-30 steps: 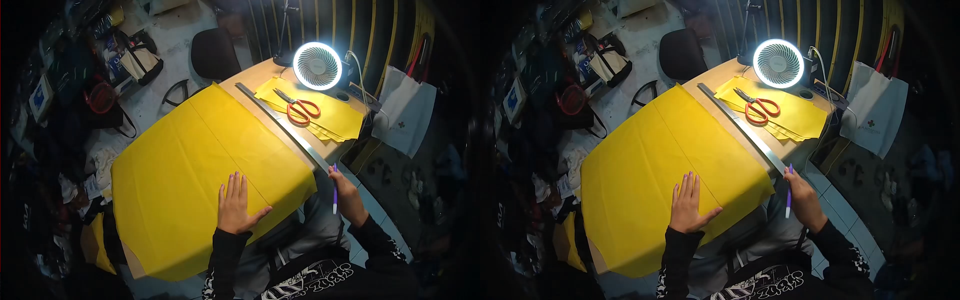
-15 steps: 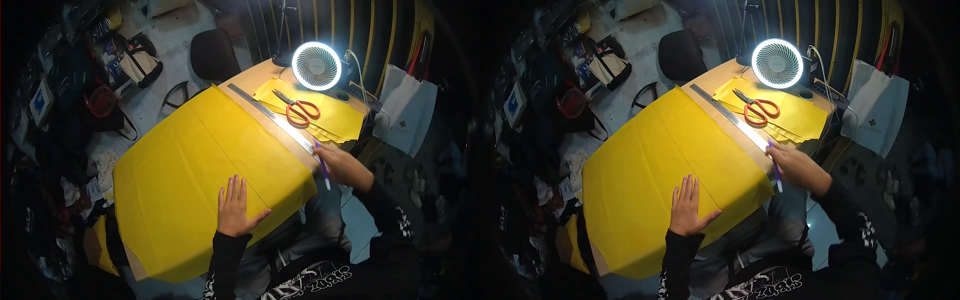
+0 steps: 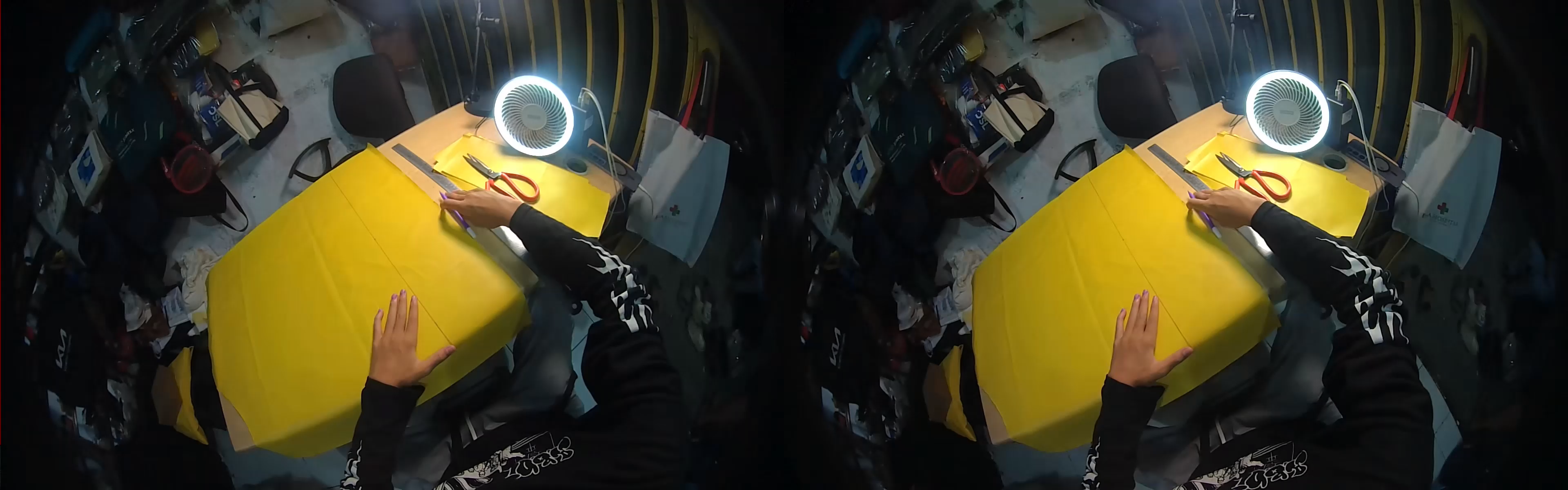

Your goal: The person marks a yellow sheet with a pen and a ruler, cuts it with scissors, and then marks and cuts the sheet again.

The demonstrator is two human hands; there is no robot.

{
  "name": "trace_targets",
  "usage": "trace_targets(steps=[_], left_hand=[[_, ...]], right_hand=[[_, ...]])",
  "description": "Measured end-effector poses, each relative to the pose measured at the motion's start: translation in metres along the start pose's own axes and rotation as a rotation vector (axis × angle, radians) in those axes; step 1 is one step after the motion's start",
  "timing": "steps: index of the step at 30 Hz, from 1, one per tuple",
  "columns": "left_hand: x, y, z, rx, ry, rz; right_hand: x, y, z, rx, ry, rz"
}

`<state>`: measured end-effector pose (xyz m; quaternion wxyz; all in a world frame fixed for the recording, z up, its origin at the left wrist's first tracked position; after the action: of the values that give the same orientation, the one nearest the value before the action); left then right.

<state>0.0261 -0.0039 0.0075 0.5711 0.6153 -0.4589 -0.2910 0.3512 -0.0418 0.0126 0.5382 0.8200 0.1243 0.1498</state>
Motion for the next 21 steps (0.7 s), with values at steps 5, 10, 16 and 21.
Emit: trace_targets(steps=[5,10,16,21], left_hand=[[0.0,0.001,0.0,0.033,-0.015,0.017],[0.003,0.007,0.002,0.085,-0.011,0.055],[0.036,0.014,0.06,0.282,-0.244,0.518],[0.07,-0.067,0.132,-0.112,0.333,1.014]], right_hand=[[0.013,0.027,0.025,0.065,-0.442,0.136],[0.026,0.049,0.064,-0.153,-0.998,0.069],[0.047,0.049,0.069,-0.219,-0.968,-0.081],[0.066,0.047,0.07,-0.315,-0.999,-0.17]])
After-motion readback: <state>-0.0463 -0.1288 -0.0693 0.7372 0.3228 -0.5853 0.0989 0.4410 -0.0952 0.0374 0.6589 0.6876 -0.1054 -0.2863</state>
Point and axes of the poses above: each hand's wrist, its own z-axis away from the middle knuckle, its own y-axis out of the back of the hand, x = y × z, the point moved 3 cm from there along -z, towards the middle knuckle, and after that the axes turned 13 degrees about y, right-handed, at the moved point
